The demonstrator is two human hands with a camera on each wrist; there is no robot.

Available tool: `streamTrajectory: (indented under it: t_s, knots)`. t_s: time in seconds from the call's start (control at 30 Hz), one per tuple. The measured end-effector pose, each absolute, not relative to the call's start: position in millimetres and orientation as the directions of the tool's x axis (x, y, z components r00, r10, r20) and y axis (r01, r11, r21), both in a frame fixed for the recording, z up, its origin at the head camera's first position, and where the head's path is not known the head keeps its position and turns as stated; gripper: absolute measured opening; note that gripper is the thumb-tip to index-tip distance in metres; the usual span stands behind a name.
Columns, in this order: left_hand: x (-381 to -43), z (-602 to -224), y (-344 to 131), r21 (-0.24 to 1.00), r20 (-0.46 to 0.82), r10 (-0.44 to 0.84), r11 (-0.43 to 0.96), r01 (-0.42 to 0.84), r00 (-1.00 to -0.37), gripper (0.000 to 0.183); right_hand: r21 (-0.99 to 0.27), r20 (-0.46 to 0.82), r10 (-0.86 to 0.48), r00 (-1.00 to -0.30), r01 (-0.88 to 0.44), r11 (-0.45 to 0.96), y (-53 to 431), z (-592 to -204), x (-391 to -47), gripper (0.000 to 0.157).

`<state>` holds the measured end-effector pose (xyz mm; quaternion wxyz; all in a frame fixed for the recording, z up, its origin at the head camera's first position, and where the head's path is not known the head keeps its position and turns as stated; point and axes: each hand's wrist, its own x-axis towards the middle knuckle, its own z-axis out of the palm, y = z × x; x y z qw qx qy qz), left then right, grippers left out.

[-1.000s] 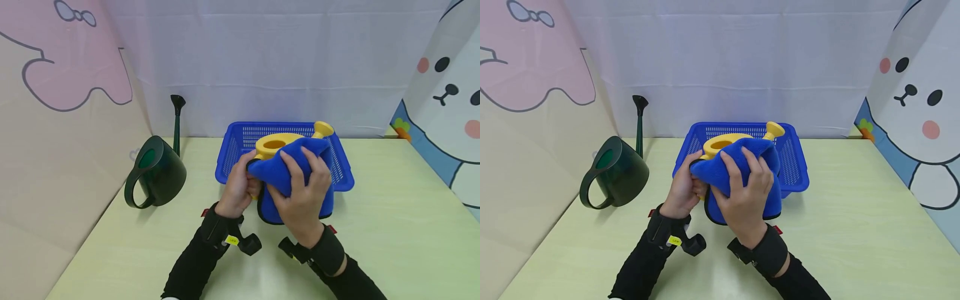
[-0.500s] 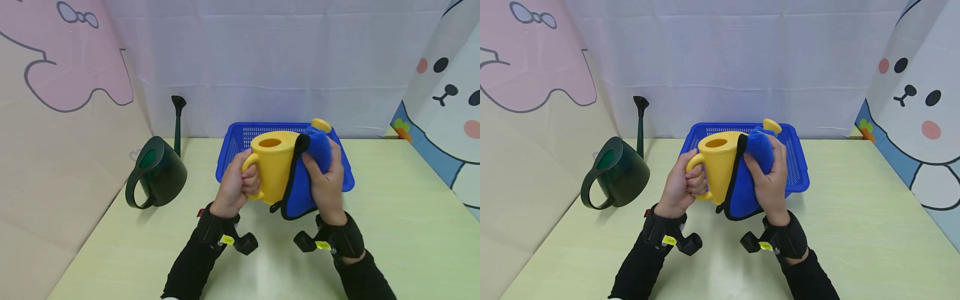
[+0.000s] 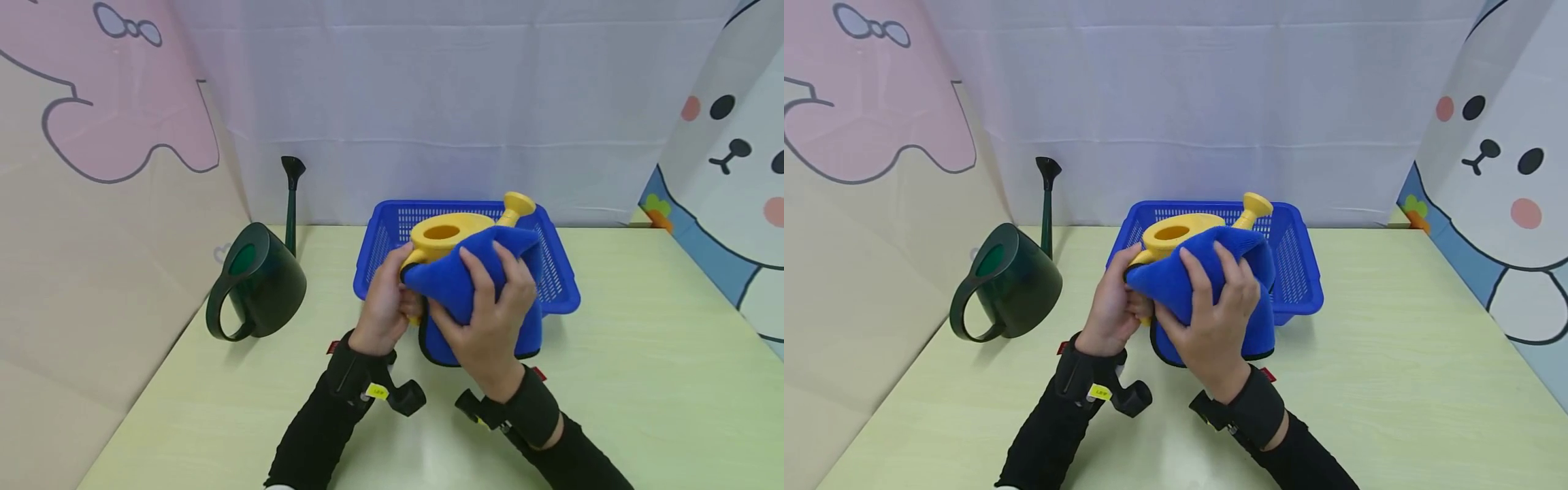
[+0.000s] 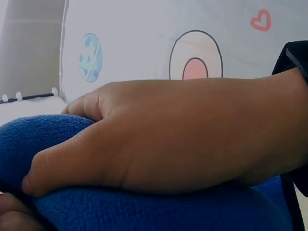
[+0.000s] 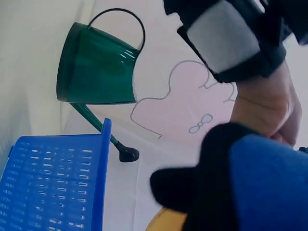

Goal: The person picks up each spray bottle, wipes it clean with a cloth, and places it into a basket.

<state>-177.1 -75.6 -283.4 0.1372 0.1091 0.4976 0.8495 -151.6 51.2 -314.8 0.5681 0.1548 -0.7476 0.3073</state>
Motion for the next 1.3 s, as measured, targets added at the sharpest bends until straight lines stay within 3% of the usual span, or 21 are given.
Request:
streamTrajectory:
  t_s: [0.13,0.27,0.33,0.53,0.67,0.77,0.87,1.07,1.3]
  knots:
    - [-178,-284,-76,0.875,0.05,0.342,-0.468,-0.123,-0.938,0.023,-0.169,0.968,0.028,-0.248,-0.569,0.805,48,-316,-149,0.051]
    - [-178,-282,-77,0.875,0.053,0.362,-0.466,-0.131,-0.931,0.027,-0.217,0.956,0.05,-0.289,-0.586,0.78,53,-313,-149,0.052]
    - [-178,-282,-79,0.873,0.061,0.384,-0.468,-0.137,-0.922,0.034,-0.292,0.936,0.093,-0.338,-0.604,0.741,57,-310,-150,0.055]
    - [-178,-280,-83,0.877,0.112,0.441,-0.466,-0.12,-0.89,0.051,-0.585,0.797,0.197,-0.571,-0.649,0.486,76,-302,-156,0.069]
    - [-177,-279,-85,0.871,0.123,0.453,-0.476,-0.123,-0.883,0.051,-0.735,0.675,0.202,-0.709,-0.623,0.268,88,-297,-158,0.054]
    - [-176,-279,-86,0.872,0.124,0.453,-0.474,-0.121,-0.883,0.051,-0.789,0.615,0.207,-0.761,-0.596,0.152,92,-295,-158,0.044]
    - [-176,-279,-86,0.876,0.125,0.45,-0.469,-0.115,-0.885,0.051,-0.765,0.644,0.221,-0.733,-0.617,0.184,89,-296,-157,0.046]
    - [-176,-278,-87,0.877,0.133,0.424,-0.471,-0.093,-0.896,0.051,-0.604,0.792,0.221,-0.57,-0.673,0.428,74,-302,-155,0.072]
    - [-177,-279,-87,0.868,0.155,0.427,-0.489,-0.084,-0.891,0.05,-0.466,0.875,0.174,-0.452,-0.686,0.559,64,-306,-151,0.064]
